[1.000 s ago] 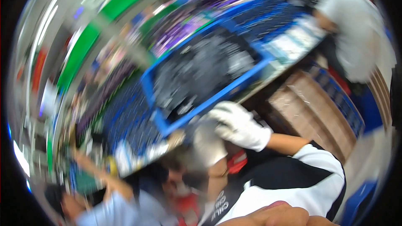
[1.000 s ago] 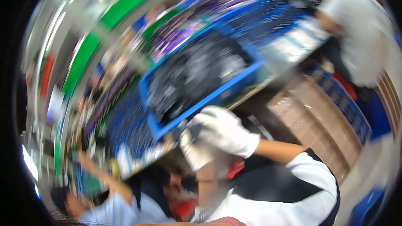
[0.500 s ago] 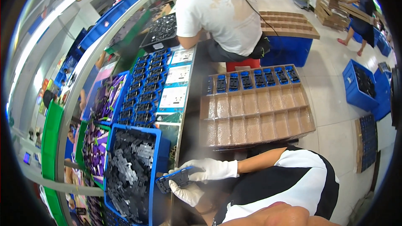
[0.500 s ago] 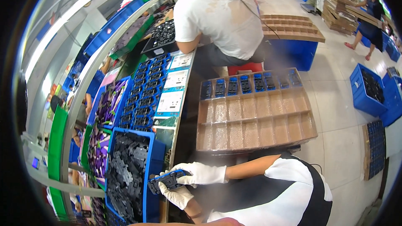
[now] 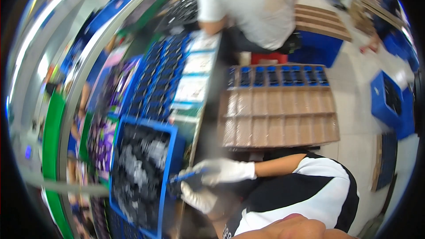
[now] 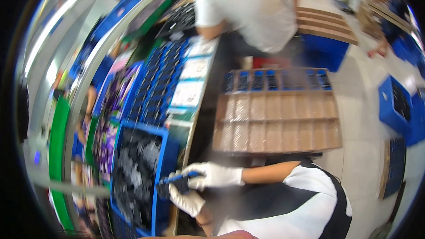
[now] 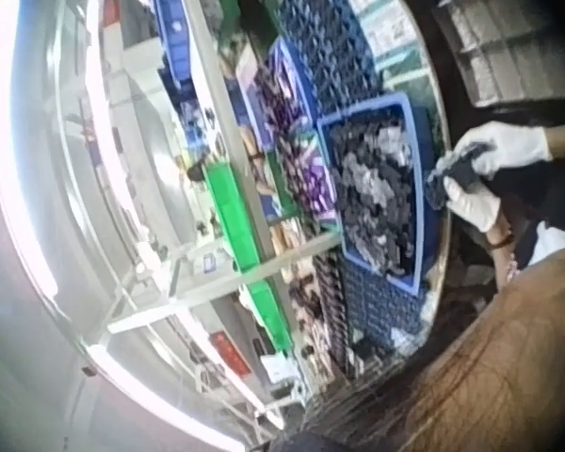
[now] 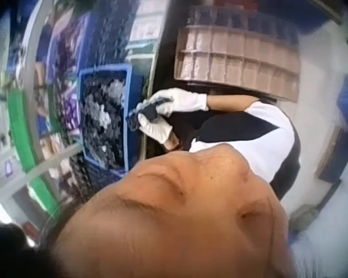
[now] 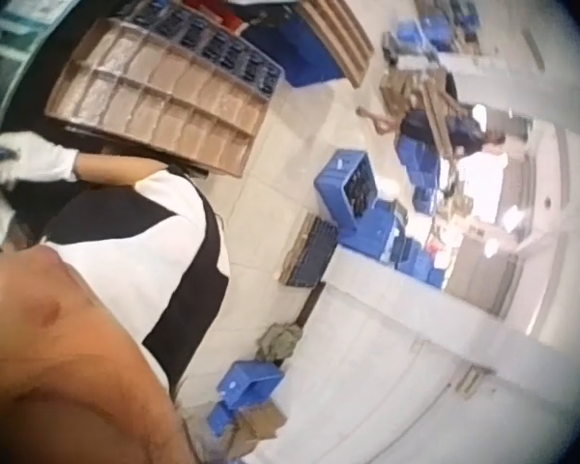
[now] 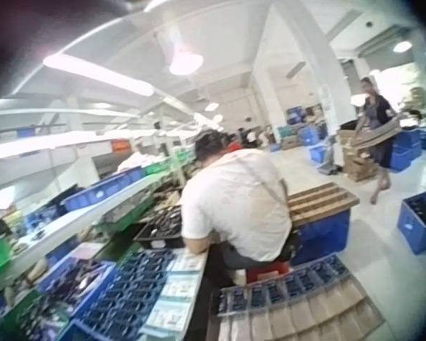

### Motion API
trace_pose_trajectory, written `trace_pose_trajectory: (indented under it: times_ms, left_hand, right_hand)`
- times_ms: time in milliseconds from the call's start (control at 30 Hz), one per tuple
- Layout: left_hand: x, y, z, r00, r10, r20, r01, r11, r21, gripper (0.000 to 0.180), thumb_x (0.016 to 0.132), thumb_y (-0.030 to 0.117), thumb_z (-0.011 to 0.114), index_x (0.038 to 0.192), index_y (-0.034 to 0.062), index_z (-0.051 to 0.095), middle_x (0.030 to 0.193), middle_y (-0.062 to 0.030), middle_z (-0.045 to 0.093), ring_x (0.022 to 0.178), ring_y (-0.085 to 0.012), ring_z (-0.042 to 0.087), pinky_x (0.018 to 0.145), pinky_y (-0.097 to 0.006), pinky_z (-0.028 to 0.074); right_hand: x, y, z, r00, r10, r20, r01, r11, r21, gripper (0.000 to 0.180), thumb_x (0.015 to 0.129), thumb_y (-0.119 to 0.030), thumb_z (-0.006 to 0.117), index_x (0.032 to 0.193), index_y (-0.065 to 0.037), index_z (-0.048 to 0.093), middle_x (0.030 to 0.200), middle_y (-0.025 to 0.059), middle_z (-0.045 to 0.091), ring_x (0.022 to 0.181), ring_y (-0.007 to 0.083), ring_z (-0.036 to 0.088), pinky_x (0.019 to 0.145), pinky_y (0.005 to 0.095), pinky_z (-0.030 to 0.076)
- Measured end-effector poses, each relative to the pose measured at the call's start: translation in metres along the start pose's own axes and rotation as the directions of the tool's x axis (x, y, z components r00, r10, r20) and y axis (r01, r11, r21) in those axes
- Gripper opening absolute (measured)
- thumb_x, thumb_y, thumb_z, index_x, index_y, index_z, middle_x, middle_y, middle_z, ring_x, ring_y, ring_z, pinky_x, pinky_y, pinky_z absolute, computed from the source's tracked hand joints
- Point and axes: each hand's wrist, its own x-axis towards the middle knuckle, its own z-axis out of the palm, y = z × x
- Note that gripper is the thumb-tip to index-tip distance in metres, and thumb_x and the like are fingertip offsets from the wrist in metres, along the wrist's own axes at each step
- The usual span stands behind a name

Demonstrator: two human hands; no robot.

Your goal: The person assembles black plastic components onto a blue plastic base by hand, taking the components from a parts bin and attaching them to the base.

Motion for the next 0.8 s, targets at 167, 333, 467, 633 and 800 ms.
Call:
trace_pose_trajectory:
  times_ms: [167, 333, 467, 633, 800]
  left_hand:
    - [0.019, -0.01, -0.015, 0.992, -0.124, 0.017, 0.125, 0.98, -0.152, 0.035, 0.091, 0.021, 0.059, 0.12, 0.0021, 0.055, 0.114, -0.0146, 0.061, 0.108, -0.0265, 0.058, 0.096, -0.041, 0.044]
    - [-0.004, 0.04, -0.039, 0.996, -0.025, -0.082, 0.016, 0.993, -0.117, 0.034, 0.092, 0.013, 0.058, 0.124, 0.0082, 0.048, 0.113, -0.0086, 0.061, 0.102, -0.0188, 0.06, 0.09, -0.032, 0.049]
    - [-0.03, 0.055, -0.08, 0.967, -0.009, -0.254, 0.019, 0.999, 0.038, 0.042, 0.093, 0.01, 0.057, 0.132, 0.0111, 0.04, 0.122, -0.005, 0.054, 0.107, -0.0143, 0.054, 0.093, -0.03, 0.046]
    - [-0.065, 0.074, -0.127, 0.92, 0.072, -0.385, -0.071, 0.997, 0.016, 0.056, 0.094, 0.006, 0.054, 0.143, 0.012, 0.028, 0.124, -0.0006, 0.047, 0.109, -0.0086, 0.047, 0.097, -0.025, 0.039]
    - [-0.091, 0.139, -0.216, 0.68, 0.379, -0.628, -0.271, 0.925, 0.266, 0.062, 0.098, 0.018, 0.052, 0.148, 0.003, 0.02, 0.139, -0.0061, 0.041, 0.12, -0.0137, 0.044, 0.103, -0.027, 0.035]
  right_hand:
    - [0.009, -0.023, 0.008, 0.979, 0.133, -0.155, -0.12, 0.988, 0.093, 0.03, 0.09, -0.012, 0.062, 0.118, -0.001, 0.059, 0.11, 0.0067, 0.063, 0.097, 0.0138, 0.059, 0.083, 0.0297, 0.052]
    - [0.018, -0.003, 0.055, 0.988, 0.115, -0.098, -0.106, 0.99, 0.089, 0.045, 0.089, -0.029, 0.063, 0.121, 0.002, 0.058, 0.116, 0.0096, 0.061, 0.097, 0.0136, 0.059, 0.073, 0.0258, 0.052]
    - [0.019, 0.02, 0.102, 0.994, 0.111, -0.013, -0.108, 0.982, 0.153, 0.045, 0.09, -0.027, 0.062, 0.123, 0.003, 0.056, 0.113, 0.0087, 0.061, 0.095, 0.0131, 0.059, 0.067, 0.0251, 0.053]
    - [0.017, 0.029, 0.149, 0.976, 0.112, 0.188, -0.106, 0.994, -0.039, 0.051, 0.091, -0.029, 0.062, 0.129, 0.002, 0.051, 0.125, 0.0115, 0.056, 0.107, 0.016, 0.055, 0.094, 0.0265, 0.041]
    - [0.008, 0.026, 0.175, 0.934, 0.148, 0.325, -0.132, 0.989, -0.071, 0.058, 0.089, -0.031, 0.064, 0.133, 0.002, 0.047, 0.107, 0.0077, 0.058, 0.091, 0.0138, 0.057, 0.082, 0.0271, 0.047]
